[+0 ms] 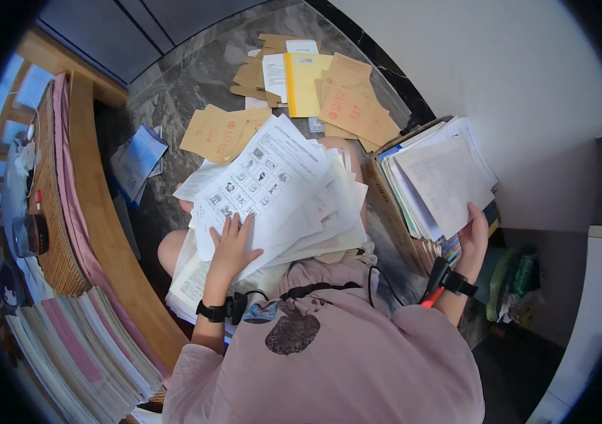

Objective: The recorder is sitting on the floor, sorting through a large stack of papers, booklets, and documents.

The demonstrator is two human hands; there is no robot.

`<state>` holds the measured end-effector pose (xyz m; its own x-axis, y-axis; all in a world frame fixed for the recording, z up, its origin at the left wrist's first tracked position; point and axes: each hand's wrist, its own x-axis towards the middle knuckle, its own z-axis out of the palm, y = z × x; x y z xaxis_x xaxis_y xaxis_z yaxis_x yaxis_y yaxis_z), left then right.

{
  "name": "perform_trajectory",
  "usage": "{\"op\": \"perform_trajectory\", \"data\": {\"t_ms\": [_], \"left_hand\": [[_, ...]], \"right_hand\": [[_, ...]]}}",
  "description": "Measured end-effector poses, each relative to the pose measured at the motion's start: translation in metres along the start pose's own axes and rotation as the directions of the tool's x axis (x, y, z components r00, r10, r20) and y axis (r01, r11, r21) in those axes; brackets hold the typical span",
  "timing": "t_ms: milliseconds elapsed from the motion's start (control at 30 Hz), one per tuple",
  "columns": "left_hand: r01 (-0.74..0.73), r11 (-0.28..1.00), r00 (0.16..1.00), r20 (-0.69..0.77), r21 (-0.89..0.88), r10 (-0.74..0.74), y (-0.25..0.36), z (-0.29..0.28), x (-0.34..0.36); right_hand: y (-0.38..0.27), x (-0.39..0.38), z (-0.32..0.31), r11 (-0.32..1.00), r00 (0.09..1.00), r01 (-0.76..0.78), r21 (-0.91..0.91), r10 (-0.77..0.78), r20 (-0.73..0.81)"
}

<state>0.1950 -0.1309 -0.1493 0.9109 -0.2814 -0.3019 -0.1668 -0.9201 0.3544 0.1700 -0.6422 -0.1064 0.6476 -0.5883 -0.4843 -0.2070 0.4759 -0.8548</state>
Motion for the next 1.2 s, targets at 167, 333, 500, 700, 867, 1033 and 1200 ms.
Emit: {"op": "perform_trajectory", "data": {"t_ms": [167, 333, 500, 700, 867, 1033, 1200], "left_hand": [[-0.076, 0.997, 0.997, 0.028, -0.001, 0.076, 0.004, 0.002, 0.002], [-0.055, 0.997, 0.998, 0.036, 0.053, 0.053, 0.013, -0.005, -0.007], [-0.049, 0.997, 0.998, 0.028, 0.056, 0.047, 0.019, -0.006, -0.002], [0.099, 0.989, 0.982, 0.171, -0.110, -0.080, 0.011, -0.018, 0.001], [-0.131, 0.988, 0.983, -0.141, -0.076, 0.120, 0.012, -0.014, -0.019], [-0.166, 0.986, 0.982, -0.097, -0.020, 0.163, 0.014, -0.001, -0.014], [-0.234, 0.962, 0.954, -0.155, 0.142, 0.255, 0.013, 0.006, -0.019]], "right_hand": [[0.010, 0.001, 0.001, 0.935, 0.937, 0.099, -0.342, -0.204, -0.285], [0.012, 0.006, 0.012, 0.944, 0.967, 0.153, -0.292, -0.204, -0.155], [0.015, 0.022, -0.010, 0.954, 0.977, 0.129, -0.271, -0.169, -0.129], [0.017, 0.018, -0.001, 0.913, 0.972, 0.100, -0.396, -0.174, -0.155], [0.036, 0.038, -0.005, 0.449, 0.943, 0.152, -0.881, -0.332, -0.007], [0.037, -0.010, 0.047, 0.168, 0.745, 0.268, -0.949, -0.661, 0.093], [0.052, -0.074, 0.143, 0.584, 0.858, 0.504, -0.636, -0.424, 0.290]]}}
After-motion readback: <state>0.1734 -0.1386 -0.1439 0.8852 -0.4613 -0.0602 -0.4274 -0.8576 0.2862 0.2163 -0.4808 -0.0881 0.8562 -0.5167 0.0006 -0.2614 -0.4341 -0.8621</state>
